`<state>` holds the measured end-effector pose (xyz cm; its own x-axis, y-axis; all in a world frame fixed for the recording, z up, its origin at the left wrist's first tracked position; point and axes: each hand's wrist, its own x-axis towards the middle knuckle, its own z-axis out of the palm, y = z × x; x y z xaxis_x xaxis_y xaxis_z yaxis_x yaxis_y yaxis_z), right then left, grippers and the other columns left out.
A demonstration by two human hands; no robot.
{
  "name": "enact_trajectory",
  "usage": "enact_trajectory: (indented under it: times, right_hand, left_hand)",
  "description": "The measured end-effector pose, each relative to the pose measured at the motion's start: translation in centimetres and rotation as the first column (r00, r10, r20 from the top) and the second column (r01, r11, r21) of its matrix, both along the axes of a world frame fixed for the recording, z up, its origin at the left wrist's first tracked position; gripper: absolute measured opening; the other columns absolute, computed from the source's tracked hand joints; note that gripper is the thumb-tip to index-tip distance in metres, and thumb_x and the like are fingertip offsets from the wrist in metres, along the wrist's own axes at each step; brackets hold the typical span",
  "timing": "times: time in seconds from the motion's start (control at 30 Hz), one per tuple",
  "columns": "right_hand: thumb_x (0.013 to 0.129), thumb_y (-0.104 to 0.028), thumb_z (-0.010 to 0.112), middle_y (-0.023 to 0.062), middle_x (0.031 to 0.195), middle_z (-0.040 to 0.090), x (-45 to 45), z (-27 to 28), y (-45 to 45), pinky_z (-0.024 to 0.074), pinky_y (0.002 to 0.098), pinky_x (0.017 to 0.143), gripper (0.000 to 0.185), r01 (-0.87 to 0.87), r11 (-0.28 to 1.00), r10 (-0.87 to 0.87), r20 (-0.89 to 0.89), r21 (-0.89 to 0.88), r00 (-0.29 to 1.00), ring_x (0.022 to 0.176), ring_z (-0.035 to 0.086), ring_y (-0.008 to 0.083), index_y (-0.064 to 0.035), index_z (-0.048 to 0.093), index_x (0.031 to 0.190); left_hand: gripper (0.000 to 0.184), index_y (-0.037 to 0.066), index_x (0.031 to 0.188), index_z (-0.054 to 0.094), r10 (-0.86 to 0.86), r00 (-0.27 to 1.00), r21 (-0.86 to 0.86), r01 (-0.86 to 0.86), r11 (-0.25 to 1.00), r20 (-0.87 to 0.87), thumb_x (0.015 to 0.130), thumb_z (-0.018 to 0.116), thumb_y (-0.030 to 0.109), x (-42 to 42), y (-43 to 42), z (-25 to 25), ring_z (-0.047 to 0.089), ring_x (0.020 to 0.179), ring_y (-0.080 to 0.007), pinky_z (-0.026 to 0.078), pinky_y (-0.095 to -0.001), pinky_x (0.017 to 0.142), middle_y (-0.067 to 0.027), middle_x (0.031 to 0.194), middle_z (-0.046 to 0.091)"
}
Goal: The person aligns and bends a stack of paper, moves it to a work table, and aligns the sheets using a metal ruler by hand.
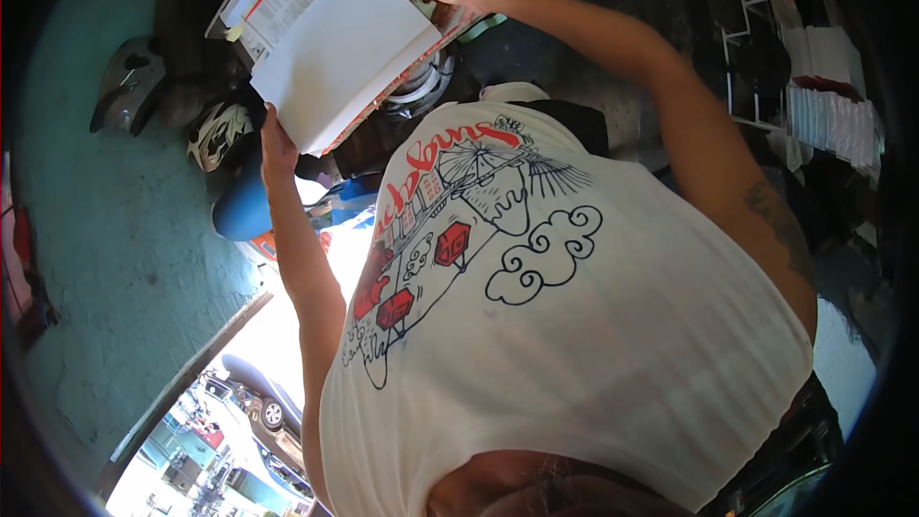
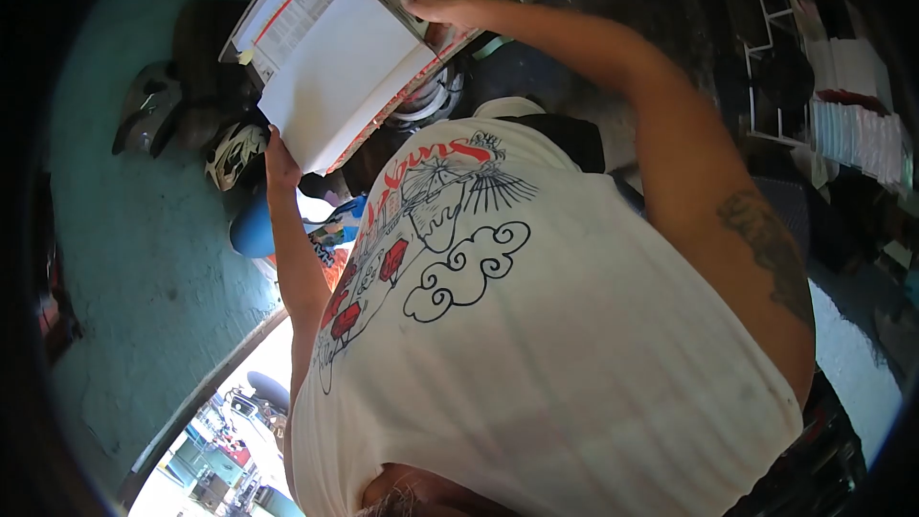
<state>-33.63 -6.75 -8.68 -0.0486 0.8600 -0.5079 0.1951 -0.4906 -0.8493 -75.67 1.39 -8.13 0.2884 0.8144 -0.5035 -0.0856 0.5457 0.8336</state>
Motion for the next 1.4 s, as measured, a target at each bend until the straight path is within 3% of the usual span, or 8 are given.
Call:
enact_trajectory:
  times: [0.1, 0.2, 0.4, 0.6, 0.83, 1.0, 1.3, 1.4]
  right_hand:
    - [0.095, -0.043, 0.046, 0.0204, 0.121, 0.057, 0.4, -3.5, -1.9, 0.0531, 0.0545, 0.081, 0.058, -0.213, 0.966, 0.197, -0.117, -0.144, 0.973, 0.105, 0.062, 0.0336, -0.001, 0.044, 0.135]
    - [0.09, -0.011, 0.056, 0.0168, 0.108, 0.062, -1.7, -4.5, -6.4, 0.057, 0.0359, 0.07, 0.029, 0.114, 0.99, -0.13, -0.247, -0.078, 0.96, 0.084, 0.068, 0.0251, 0.0014, 0.06, 0.115]
    - [0.084, -0.016, 0.062, 0.0196, 0.078, 0.069, -2.3, -7.8, -7.3, 0.0548, 0.0398, 0.076, 0.021, 0.234, 0.896, -0.298, 0.119, 0.378, 0.947, 0.084, 0.069, 0.0338, 0.0052, 0.067, 0.085]
    - [0.078, -0.019, 0.065, 0.0223, 0.086, 0.069, -2.4, -4.7, -6.5, 0.0534, 0.0434, 0.081, 0.023, 0.27, 0.948, -0.319, 0.505, 0.17, 0.802, 0.091, 0.068, 0.0355, 0.0027, 0.068, 0.085]
    - [0.077, -0.02, 0.067, 0.0205, 0.083, 0.069, -3.1, -11.3, -5.4, 0.0544, 0.0434, 0.074, 0.027, 0.309, 0.94, -0.325, 0.109, 0.143, 0.939, 0.085, 0.069, 0.0336, 0.0002, 0.065, 0.096]
    - [0.083, -0.018, 0.061, 0.0174, 0.074, 0.066, -0.3, -3.0, -7.6, 0.0524, 0.0485, 0.064, 0.012, 0.062, 0.845, -0.442, 0.627, 0.532, 0.641, 0.072, 0.066, 0.0383, -0.0073, 0.06, 0.088]
    - [0.087, -0.015, 0.062, 0.0147, 0.079, 0.066, 1.6, 9.5, -5.6, 0.0516, 0.0412, 0.058, 0.013, -0.151, 0.254, -0.628, 0.281, 0.955, 0.726, 0.068, 0.066, 0.032, -0.007, 0.06, 0.097]
    - [0.087, -0.024, 0.065, 0.016, 0.088, 0.067, 1.6, 8.0, -3.5, 0.0529, 0.0432, 0.068, 0.025, -0.172, 0.641, -0.505, 0.58, 0.748, 0.639, 0.079, 0.067, 0.0344, -0.0047, 0.061, 0.103]
  left_hand:
    - [0.057, 0.005, 0.143, 0.037, -0.007, 1.0, 0.017, 0.007, 1.0, 0.006, 0.102, 0.041, 0.044, 0.1, 0.0, -0.1, 0.044, 0.13, -0.0245, 0.036, -0.04, 0.107, -0.0098, 0.141, 0.047]
    - [0.056, 0.004, 0.143, 0.037, -0.01, 1.0, 0.028, 0.009, 1.0, 0.015, 0.102, 0.041, 0.043, 0.1, -0.1, -0.1, 0.044, 0.131, -0.0244, 0.035, -0.0401, 0.108, -0.0098, 0.142, 0.047]
    - [0.057, 0.003, 0.143, 0.035, -0.032, 0.999, 0.01, 0.032, 0.999, 0.008, 0.102, 0.042, 0.042, -0.5, 0.4, -0.5, 0.044, 0.131, -0.0248, 0.035, -0.0406, 0.108, -0.0108, 0.143, 0.045]
    - [0.059, 0.002, 0.144, 0.034, -0.016, 0.999, 0.01, 0.017, 1.0, -0.027, 0.102, 0.043, 0.043, -0.1, 0.0, -0.3, 0.043, 0.131, -0.0254, 0.033, -0.0409, 0.109, -0.0117, 0.143, 0.045]
    - [0.055, 0.001, 0.141, 0.038, -0.008, 1.0, 0.046, 0.009, 0.999, -0.009, 0.102, 0.044, 0.04, 0.1, -0.4, 0.0, 0.046, 0.128, -0.0245, 0.035, -0.039, 0.108, -0.0113, 0.14, 0.048]
    - [0.054, 0.002, 0.138, 0.042, 0.071, 0.997, 0.008, -0.071, 0.997, 0.019, 0.102, 0.043, 0.042, -0.4, 0.1, -1.0, 0.048, 0.125, -0.0232, 0.036, -0.038, 0.107, -0.0093, 0.135, 0.053]
    - [0.052, -0.001, 0.138, 0.043, -0.065, 0.967, 0.304, 0.141, 0.942, -0.246, 0.101, 0.044, 0.036, 0.4, -2.1, 0.5, 0.049, 0.125, -0.0229, 0.037, -0.0365, 0.105, -0.0118, 0.136, 0.051]
    - [0.051, -0.001, 0.137, 0.045, 0.052, 0.998, 0.025, -0.053, 0.998, 0.029, 0.101, 0.044, 0.036, 0.2, -1.3, -0.8, 0.049, 0.124, -0.0227, 0.037, -0.0363, 0.104, -0.012, 0.136, 0.051]
